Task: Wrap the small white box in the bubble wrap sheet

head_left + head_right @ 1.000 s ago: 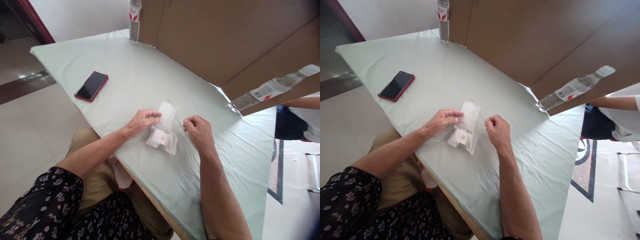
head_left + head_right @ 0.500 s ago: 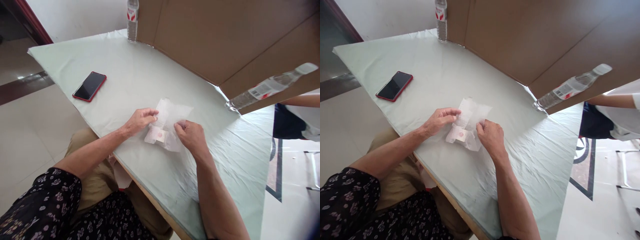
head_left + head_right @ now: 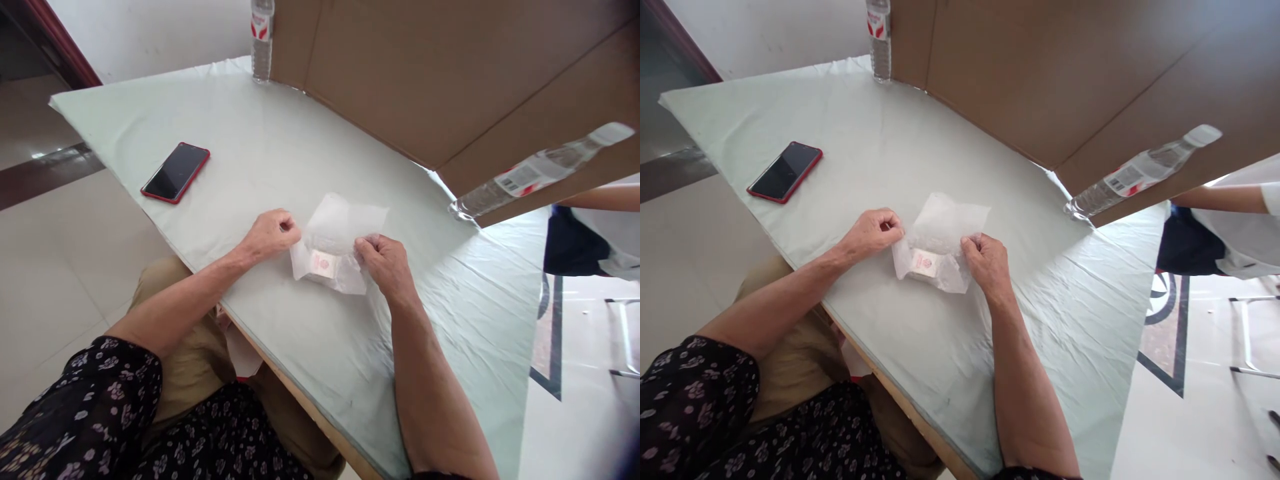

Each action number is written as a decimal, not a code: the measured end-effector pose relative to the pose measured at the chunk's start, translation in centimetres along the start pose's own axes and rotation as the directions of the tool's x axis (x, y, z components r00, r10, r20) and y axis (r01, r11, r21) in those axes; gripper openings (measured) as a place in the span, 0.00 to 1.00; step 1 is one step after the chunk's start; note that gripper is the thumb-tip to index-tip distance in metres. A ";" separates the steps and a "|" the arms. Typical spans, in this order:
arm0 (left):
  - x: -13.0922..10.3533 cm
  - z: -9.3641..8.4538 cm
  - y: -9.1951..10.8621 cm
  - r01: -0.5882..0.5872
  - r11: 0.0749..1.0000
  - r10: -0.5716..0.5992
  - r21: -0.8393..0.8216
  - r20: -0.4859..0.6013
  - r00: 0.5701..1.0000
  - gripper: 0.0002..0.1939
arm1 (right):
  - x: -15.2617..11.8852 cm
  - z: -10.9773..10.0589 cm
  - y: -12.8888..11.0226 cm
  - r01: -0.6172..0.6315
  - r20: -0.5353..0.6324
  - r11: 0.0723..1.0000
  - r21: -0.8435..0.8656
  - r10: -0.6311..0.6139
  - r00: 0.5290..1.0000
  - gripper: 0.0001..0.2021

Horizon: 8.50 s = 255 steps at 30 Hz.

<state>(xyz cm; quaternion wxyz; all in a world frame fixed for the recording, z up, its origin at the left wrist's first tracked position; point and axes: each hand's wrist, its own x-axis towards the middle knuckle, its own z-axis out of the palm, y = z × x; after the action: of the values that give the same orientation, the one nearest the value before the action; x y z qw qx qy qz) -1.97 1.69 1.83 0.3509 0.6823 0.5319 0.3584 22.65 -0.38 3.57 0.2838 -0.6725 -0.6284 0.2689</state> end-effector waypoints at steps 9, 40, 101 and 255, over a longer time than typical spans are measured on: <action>1.0 -1.1 -1.7 0.044 0.916 0.021 0.400 -0.156 0.987 0.02 | 0.9 -1.0 1.3 -0.014 -0.279 0.983 -0.181 -0.037 0.960 0.07; -1.5 -2.0 1.8 -0.379 0.897 0.256 0.227 0.432 0.865 0.13 | -2.1 -2.1 -2.2 0.327 0.384 0.939 -0.104 -0.265 0.884 0.16; -1.1 -2.2 -0.3 -0.498 0.756 0.105 0.425 0.672 0.733 0.53 | -2.1 -2.2 -1.0 0.536 0.542 0.684 -0.496 -0.239 0.806 0.30; -1.2 2.1 2.2 0.063 0.972 -0.016 -0.228 0.203 0.979 0.05 | -4.8 -0.1 -4.5 0.553 0.202 0.750 -0.364 -0.516 0.833 0.09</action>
<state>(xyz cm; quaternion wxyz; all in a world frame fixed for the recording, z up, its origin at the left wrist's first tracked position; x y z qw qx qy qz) 0.69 -0.09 2.53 0.4874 0.6579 0.4618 0.3411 19.28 -4.94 6.93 0.1738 -0.4960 -0.8480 0.0688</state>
